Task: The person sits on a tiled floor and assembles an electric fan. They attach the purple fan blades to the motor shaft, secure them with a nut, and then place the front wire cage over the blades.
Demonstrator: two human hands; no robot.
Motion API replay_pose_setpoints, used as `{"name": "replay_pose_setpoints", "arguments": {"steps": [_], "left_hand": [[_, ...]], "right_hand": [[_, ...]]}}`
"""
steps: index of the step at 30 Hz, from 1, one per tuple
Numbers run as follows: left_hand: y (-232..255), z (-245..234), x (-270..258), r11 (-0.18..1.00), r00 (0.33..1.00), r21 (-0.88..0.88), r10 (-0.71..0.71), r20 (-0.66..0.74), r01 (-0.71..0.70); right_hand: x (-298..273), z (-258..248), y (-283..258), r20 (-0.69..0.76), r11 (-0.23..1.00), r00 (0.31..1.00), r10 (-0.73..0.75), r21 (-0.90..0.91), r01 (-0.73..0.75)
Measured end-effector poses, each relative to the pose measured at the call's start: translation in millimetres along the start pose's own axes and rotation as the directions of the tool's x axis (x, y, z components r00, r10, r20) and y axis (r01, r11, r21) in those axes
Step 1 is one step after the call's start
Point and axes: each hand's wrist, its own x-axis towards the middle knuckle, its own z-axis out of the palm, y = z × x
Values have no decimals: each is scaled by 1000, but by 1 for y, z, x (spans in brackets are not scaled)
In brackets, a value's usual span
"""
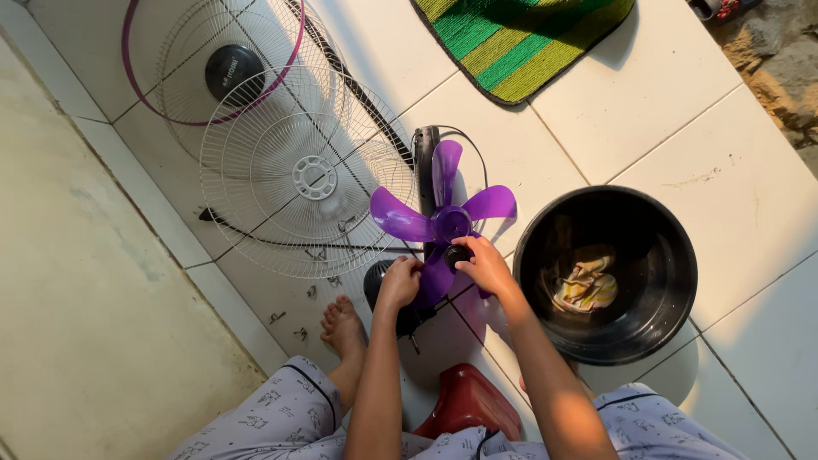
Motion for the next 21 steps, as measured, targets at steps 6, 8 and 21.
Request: {"name": "replay_pose_setpoints", "arguments": {"steps": [6, 8, 21], "left_hand": [[23, 20, -29, 937, 993, 340, -36, -116, 74], [25, 20, -36, 938, 986, 345, 21, -166, 38], [16, 24, -95, 975, 919, 191, 179, -351, -117]], "right_hand": [[-38, 44, 21, -133, 961, 986, 100, 269, -61], [-44, 55, 28, -154, 942, 978, 141, 324, -85], [-54, 100, 15, -441, 996, 894, 81, -6, -93]]}}
